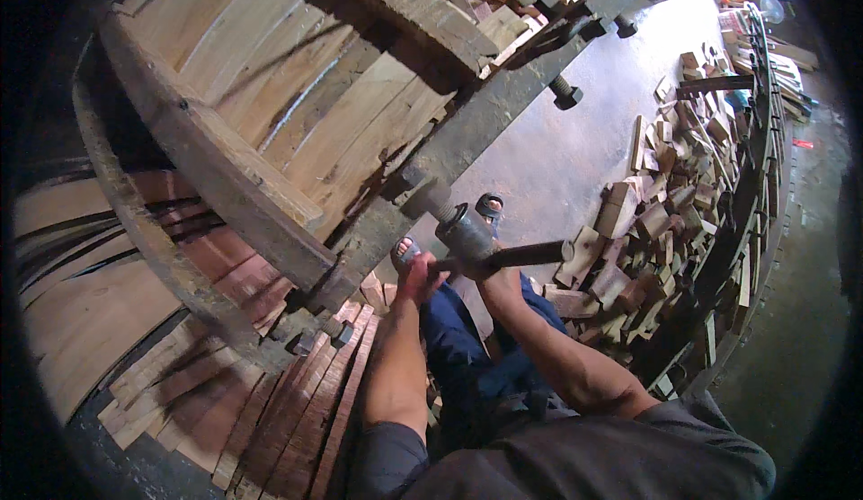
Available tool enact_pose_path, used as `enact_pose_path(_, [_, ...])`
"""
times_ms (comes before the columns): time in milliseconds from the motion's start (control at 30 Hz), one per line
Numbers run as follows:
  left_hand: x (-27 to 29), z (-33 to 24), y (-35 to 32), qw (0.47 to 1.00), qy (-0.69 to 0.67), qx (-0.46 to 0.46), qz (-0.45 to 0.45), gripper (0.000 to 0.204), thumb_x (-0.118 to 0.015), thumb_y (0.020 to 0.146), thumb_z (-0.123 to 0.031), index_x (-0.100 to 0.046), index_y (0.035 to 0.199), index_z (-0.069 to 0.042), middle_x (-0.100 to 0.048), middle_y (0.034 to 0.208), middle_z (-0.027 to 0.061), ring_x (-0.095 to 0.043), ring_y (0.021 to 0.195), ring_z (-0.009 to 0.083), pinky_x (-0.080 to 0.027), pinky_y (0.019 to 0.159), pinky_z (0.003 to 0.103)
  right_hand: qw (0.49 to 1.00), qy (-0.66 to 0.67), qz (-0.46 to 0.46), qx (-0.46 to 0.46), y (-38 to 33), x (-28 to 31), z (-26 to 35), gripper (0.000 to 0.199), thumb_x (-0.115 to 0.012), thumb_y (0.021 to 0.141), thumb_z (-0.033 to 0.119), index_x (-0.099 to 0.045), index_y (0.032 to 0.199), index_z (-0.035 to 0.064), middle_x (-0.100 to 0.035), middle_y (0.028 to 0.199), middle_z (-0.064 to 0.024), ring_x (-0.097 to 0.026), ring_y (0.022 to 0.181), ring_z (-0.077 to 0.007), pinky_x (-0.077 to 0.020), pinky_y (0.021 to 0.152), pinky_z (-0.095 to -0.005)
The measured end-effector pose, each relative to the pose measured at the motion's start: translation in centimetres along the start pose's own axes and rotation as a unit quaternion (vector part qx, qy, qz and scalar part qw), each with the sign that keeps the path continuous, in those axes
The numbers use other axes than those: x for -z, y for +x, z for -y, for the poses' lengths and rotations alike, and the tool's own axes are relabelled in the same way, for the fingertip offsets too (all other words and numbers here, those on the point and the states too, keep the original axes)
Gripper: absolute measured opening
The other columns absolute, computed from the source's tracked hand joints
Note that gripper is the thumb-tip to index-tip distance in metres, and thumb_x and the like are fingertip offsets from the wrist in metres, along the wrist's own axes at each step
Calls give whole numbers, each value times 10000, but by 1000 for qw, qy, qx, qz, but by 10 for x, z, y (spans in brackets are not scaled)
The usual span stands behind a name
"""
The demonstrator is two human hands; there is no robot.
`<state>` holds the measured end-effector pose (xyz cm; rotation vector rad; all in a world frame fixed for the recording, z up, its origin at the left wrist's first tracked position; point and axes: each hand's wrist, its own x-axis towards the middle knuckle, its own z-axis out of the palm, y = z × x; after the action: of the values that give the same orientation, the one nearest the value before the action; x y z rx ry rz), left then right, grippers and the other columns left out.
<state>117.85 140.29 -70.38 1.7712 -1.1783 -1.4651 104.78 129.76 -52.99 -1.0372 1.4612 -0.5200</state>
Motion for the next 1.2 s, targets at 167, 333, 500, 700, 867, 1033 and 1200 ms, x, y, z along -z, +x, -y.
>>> enact_pose_path(167, [36,-81,-86,968,113,219,-40,398,-740,767,-324,-657,1062,-70,-687,1008,177,-652,946,364,-502,805,410,964,220,52,-142,-3,7,20,211,-682,771,-35,-620,972,-21,-642,887,-66,-603,785,-178,-490,706,-311])
enact_pose_path(333, [90,-188,-214,978,97,164,-84,475,-751,774,-198,-611,1185,-5,-677,1059,195,-652,996,330,-500,875,367,964,204,31,-169,-39,26,28,280,-676,799,-24,-582,1062,-9,-648,948,-87,-610,835,-212,-492,757,-326])
enact_pose_path(500, [98,-284,-251,981,46,-34,-183,359,-732,787,-178,-629,1088,-12,-682,885,188,-682,763,354,-549,683,395,835,-293,181,430,-96,31,99,385,-627,692,78,-583,1075,70,-581,1056,-134,-547,1034,-339,-396,981,-451])
enact_pose_path(700, [96,-359,-214,922,234,-206,-229,290,-669,805,-169,-648,1045,-7,-652,831,195,-649,732,363,-536,666,406,762,-263,346,480,-103,42,146,127,-576,776,123,-567,898,88,-536,824,-68,-543,854,-254,-416,812,-388])
enact_pose_path(867, [64,-443,-115,879,125,-400,-226,216,-615,800,-121,-636,982,-6,-594,874,134,-579,847,327,-479,775,423,806,-466,32,364,-117,47,174,123,-587,861,135,-562,954,59,-564,822,-65,-569,740,-226,-464,745,-342])
enact_pose_path(1033, [23,-519,-16,913,79,-388,-103,294,-619,802,-184,-626,1030,0,-596,887,152,-557,918,340,-454,842,434,980,118,89,132,-61,110,191,217,-598,853,139,-543,1036,36,-567,792,-63,-570,706,-204,-468,705,-317])
enact_pose_path(1200, [42,-477,13,920,36,-374,-114,283,-645,801,-137,-627,1055,-13,-633,1006,177,-584,989,365,-476,880,443,950,307,-12,60,-9,121,166,314,-608,844,143,-524,1118,14,-569,762,-62,-571,673,-182,-471,665,-293])
